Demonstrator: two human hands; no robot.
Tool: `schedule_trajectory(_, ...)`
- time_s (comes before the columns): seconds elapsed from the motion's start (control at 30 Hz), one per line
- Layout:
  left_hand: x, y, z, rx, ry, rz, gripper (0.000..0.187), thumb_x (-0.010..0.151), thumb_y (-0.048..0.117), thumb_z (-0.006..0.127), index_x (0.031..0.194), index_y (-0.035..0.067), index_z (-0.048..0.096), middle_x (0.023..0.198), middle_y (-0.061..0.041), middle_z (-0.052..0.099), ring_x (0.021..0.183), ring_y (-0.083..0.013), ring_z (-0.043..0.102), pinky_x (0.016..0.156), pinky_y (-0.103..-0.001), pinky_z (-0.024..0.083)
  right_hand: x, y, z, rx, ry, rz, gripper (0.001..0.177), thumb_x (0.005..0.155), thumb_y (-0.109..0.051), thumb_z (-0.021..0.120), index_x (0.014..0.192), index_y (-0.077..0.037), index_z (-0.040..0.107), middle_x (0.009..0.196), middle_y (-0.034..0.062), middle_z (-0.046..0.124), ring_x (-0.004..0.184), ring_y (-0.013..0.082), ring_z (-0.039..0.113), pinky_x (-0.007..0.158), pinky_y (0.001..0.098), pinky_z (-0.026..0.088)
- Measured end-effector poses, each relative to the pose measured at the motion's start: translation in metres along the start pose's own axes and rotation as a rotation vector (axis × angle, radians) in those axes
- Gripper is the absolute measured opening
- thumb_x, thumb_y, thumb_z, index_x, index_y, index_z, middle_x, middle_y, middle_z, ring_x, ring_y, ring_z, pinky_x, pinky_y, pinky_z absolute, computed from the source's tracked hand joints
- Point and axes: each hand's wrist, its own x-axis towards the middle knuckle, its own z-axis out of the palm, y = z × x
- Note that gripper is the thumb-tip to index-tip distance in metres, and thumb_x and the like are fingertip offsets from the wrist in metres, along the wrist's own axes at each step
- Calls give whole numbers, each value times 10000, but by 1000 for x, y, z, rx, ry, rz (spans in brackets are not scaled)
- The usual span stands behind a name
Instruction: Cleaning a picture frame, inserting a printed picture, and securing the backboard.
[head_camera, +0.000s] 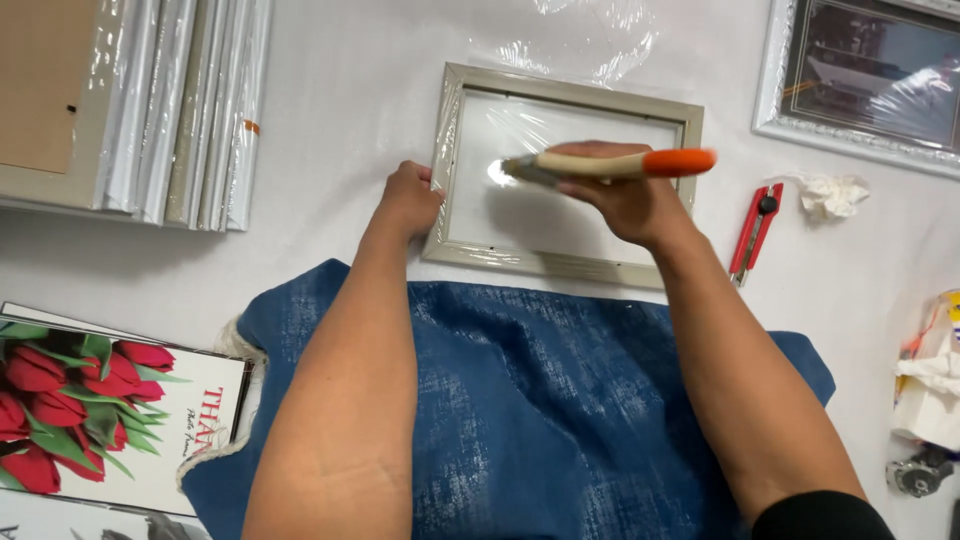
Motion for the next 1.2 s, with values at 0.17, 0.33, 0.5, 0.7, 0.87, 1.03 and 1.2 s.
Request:
schedule_trajectory(0.17,-4,5,-4,-4,-2,-2,374,887,193,760,1218,55,653,1151,-108,743,1213,-323,658,1011,-446,537,61,42,34,-98,158,-175,336,933,-23,774,1245,-142,738,1242,81,735,1194,315,674,1043,405,506)
schedule_trajectory(0.33,-8,9,-5,16,-22,-16,362,908,208,743,1228,68,650,1180,-110,725,1230,-334,648,1035,-449,528,83,56,53,-244,144,-224,340,946,-117,792,1274,-178,728,1266,67,721,1200,348,653,1050,450,505)
schedule_trajectory(0.5,-1,6,-1,30,-21,-24,372,908,243,742,1239,98,651,1194,-101,709,1232,-323,648,1042,-449,523,45,43,73,-285,-10,36,338,892,-161,787,1217,-248,754,1228,78,746,1138,415,672,987,536,526)
schedule_trajectory(0.7,-4,9,-3,7,-32,-34,384,881,252,730,1225,110,636,1226,-152,666,1241,-383,631,1063,-480,508,-17,-43,68,-114,-338,213,299,838,-166,779,1137,-174,777,1172,139,781,1120,441,698,988,538,545)
schedule_trajectory(0.87,6,2,5,5,-31,-42,345,906,257,670,1219,117,641,1243,-161,662,1250,-388,628,1067,-480,506,29,-24,43,-58,-207,128,356,859,-167,812,1208,-123,758,1186,172,752,1101,375,694,987,505,505)
schedule_trajectory(1.03,-32,38,-24,2,-51,-85,379,905,33,508,1269,61,611,1221,-173,678,1117,-346,676,993,-448,550,91,-7,62,-334,144,-426,353,849,24,771,1197,-30,745,1184,111,760,990,289,724,850,374,565)
schedule_trajectory(1.2,-26,33,-18,47,-57,-88,408,909,58,508,1306,114,584,1295,-172,607,1208,-365,607,1032,-465,516,88,-1,84,-332,70,-196,314,860,2,774,1152,-111,781,975,73,761,769,220,680,669,350,526)
